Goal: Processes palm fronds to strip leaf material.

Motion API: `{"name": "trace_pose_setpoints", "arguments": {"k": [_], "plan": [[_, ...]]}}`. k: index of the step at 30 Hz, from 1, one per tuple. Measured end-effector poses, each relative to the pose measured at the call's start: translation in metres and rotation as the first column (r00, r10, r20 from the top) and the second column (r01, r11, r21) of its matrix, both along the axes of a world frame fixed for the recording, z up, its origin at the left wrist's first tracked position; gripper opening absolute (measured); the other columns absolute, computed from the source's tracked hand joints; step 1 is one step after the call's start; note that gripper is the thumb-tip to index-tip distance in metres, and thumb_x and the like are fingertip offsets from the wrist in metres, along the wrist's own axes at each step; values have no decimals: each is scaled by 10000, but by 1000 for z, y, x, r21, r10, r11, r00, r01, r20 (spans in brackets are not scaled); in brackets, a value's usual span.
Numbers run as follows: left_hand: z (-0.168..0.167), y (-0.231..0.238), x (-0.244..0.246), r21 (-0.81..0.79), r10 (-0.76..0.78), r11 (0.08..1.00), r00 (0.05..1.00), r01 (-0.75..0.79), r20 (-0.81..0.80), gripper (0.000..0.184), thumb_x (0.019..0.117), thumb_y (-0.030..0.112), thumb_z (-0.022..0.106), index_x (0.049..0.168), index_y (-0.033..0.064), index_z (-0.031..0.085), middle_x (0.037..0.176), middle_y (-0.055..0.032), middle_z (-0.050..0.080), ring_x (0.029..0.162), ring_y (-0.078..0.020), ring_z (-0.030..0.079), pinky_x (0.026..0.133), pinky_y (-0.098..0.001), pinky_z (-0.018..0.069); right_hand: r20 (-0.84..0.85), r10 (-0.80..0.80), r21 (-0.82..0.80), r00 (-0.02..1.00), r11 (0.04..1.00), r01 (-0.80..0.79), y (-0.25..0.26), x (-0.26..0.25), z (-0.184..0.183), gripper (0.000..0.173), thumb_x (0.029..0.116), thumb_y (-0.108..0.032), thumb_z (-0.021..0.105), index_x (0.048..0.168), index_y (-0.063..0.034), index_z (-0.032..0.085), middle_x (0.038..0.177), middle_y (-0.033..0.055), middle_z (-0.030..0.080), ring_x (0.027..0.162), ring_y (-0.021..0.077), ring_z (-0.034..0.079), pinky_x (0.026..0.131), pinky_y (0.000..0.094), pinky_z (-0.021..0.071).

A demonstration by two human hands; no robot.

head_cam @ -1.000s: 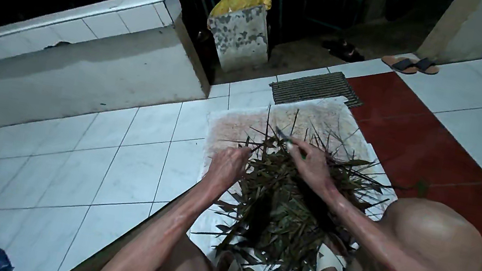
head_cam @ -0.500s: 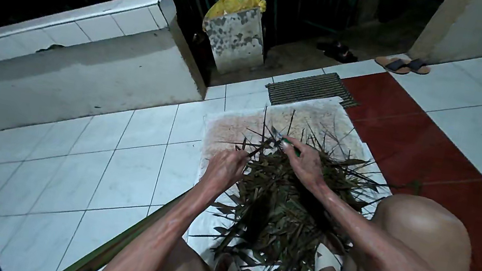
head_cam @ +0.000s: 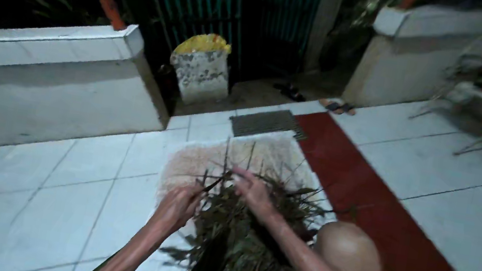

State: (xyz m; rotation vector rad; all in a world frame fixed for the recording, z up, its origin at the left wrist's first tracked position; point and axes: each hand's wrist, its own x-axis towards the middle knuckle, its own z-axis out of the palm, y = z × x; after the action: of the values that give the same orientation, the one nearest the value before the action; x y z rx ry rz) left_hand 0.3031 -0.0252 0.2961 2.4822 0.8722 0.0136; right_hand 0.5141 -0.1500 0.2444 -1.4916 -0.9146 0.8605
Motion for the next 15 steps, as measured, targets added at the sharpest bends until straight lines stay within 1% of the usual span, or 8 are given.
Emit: {"name": "trace_pose_setpoints", "arguments": {"k": [2,6,8,9,11,12,14,15], "plan": [[-5,1,3,-10,-28,1000,999,28,30,352,1098,359,466,1236,142,705,777,-72,706,593,-208,673,610,-441,599,-67,30,64,997,998,-25,2,-5,-1,395,1067,-291,536,1405,-97,600,838,42,652,628,94,545,572,265,466],[-5,-1,9,-60,-36,997,997,40,65,350,1097,391,462,1142,143,705,726,-50,690,542,-175,665,540,-396,599,-145,3,138,989,990,18,7,-5,5,382,1067,-301,546,1344,-48,613,799,21,621,594,76,509,531,237,426],[-6,0,8,-159,-31,986,990,54,140,342,1089,405,475,1145,154,700,715,-35,687,527,-162,670,502,-371,607,-155,-4,163,988,986,30,10,-2,9,366,1068,-300,547,1304,-34,630,775,15,611,571,73,499,506,230,412],[-5,2,5,-249,-14,967,984,58,176,335,1081,408,493,1146,147,691,717,-44,687,526,-175,671,489,-372,607,-157,-13,167,988,985,39,12,-3,12,364,1067,-300,549,1295,-32,639,768,15,610,569,74,498,504,231,411],[-3,6,-10,-449,46,892,976,55,213,338,1060,408,548,1187,119,668,752,-93,696,548,-232,683,496,-409,615,-146,-33,151,989,987,55,18,-7,19,368,1067,-297,552,1313,-37,636,813,25,637,604,75,522,530,234,431],[-4,9,-16,-523,62,850,974,62,216,359,1047,411,569,1217,108,660,776,-116,700,565,-258,688,515,-434,621,-128,-52,131,990,989,69,19,-7,24,376,1065,-295,555,1330,-39,631,867,42,665,650,83,555,572,247,462],[-11,11,-23,-622,80,779,971,80,226,372,1020,395,592,1219,90,667,766,-117,704,555,-248,684,511,-422,617,-78,-90,98,993,990,98,15,-1,28,386,1065,-282,559,1340,-20,625,998,104,710,777,126,643,705,301,548],[-14,13,-26,-651,78,752,967,102,242,362,1019,370,590,1214,78,673,746,-99,702,543,-223,675,503,-401,611,-52,-105,115,993,987,110,15,3,27,376,1068,-278,558,1313,-6,641,997,119,710,787,135,652,730,314,559]]}}
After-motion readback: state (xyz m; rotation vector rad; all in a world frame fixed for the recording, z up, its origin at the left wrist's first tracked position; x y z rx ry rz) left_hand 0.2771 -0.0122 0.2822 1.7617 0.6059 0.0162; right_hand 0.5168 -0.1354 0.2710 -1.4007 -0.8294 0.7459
